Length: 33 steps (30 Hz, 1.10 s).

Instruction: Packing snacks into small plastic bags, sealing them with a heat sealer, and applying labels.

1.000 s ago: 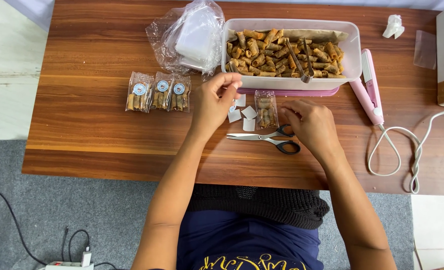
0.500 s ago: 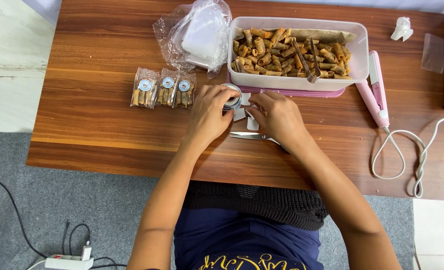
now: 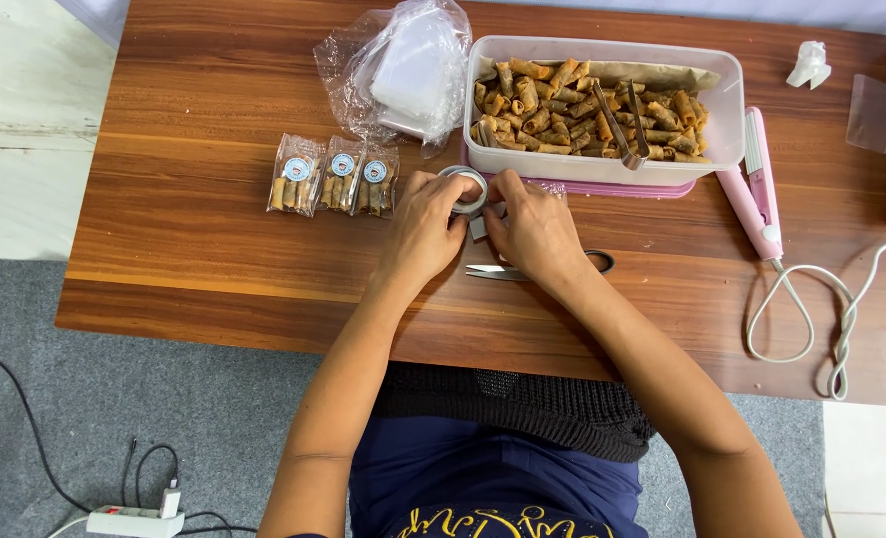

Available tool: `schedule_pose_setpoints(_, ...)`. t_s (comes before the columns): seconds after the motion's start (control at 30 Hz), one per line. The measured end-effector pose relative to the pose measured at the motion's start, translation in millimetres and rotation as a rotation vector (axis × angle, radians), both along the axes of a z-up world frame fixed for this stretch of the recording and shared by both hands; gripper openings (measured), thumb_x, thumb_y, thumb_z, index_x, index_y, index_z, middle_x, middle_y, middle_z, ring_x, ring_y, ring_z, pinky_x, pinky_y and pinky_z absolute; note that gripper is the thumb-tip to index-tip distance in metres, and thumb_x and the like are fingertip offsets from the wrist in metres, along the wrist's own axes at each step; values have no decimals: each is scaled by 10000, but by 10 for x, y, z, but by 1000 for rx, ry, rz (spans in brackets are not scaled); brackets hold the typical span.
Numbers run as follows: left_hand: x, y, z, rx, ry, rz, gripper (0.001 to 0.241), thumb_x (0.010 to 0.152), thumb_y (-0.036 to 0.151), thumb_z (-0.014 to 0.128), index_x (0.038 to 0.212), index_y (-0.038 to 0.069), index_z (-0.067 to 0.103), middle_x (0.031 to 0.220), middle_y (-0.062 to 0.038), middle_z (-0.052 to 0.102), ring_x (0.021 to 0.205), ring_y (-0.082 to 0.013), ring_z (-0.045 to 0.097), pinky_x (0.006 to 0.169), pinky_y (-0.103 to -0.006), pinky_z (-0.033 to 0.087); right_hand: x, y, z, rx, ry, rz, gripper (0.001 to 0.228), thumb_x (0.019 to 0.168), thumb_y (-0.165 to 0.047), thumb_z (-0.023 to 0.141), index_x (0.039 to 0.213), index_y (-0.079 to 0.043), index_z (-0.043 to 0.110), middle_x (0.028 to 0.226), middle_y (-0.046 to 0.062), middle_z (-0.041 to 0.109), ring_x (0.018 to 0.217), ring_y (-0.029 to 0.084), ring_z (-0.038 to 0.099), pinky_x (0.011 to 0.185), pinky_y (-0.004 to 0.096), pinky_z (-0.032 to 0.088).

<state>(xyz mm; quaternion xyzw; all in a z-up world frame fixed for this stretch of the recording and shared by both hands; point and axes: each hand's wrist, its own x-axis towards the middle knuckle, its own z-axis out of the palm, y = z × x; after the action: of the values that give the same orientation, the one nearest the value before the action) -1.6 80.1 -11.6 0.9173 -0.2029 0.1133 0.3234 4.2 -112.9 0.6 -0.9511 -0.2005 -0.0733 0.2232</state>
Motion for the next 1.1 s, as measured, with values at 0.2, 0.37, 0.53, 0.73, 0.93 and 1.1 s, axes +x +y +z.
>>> schedule_pose_setpoints(0.2, -18, -4, 114, -47, 81, -24, 489, 773, -17, 755, 1182, 204, 600, 1020, -60, 729, 1060, -282, 631, 954, -388, 503, 22, 42, 42, 116, 108, 13, 429, 793, -242, 826, 1098, -131, 546, 990, 181, 755, 946, 432, 731, 807, 550, 566)
schedule_pose_setpoints(0.37, -25, 0, 91, -53, 68, -28, 483, 773, -30, 744, 1173, 194, 592, 1014, -68, 731, 1058, -290, 634, 966, -391, 501, 48, 29, -2, 88, 118, -29, 376, 831, -235, 792, 1101, -158, 543, 1005, 137, 772, 929, 387, 747, 801, 520, 571)
schedule_pose_setpoints(0.53, -11, 5, 42, -57, 43, -6, 446, 775, -18, 744, 1136, 202, 603, 1001, -55, 724, 1040, -285, 631, 925, -394, 522, 27, -29, 3, 99, 35, -84, 227, 898, -157, 671, 1075, -199, 535, 890, 103, 785, 785, 390, 746, 722, 524, 558)
schedule_pose_setpoints(0.73, -1, -74, 15, 10, -81, 43, 271, 746, 144, 830, 993, 197, 733, 1102, -4, 668, 1052, -272, 587, 817, -426, 533, 76, -116, -44, 115, -491, -46, 205, 898, -106, 775, 979, -180, 602, 653, 8, 653, 613, 230, 683, 544, 325, 554)
schedule_pose_setpoints(0.93, -137, -263, 256, -463, -100, 76, 44, 913, 234, 757, 933, 209, 726, 761, -19, 712, 682, -183, 704, 556, -274, 577, 1, -59, 283, 81, -872, 94, 135, 899, 0, 731, 924, -111, 659, 700, 24, 612, 611, 201, 621, 567, 268, 529)
schedule_pose_setpoints(1.1, -140, -341, 365, -803, 78, -22, 176, 1017, 163, 658, 1174, 140, 733, 798, -97, 740, 716, -131, 745, 608, -255, 627, -32, -137, 263, 74, -811, 205, 119, 902, 6, 709, 893, -111, 684, 882, 38, 725, 700, 205, 668, 596, 290, 530)
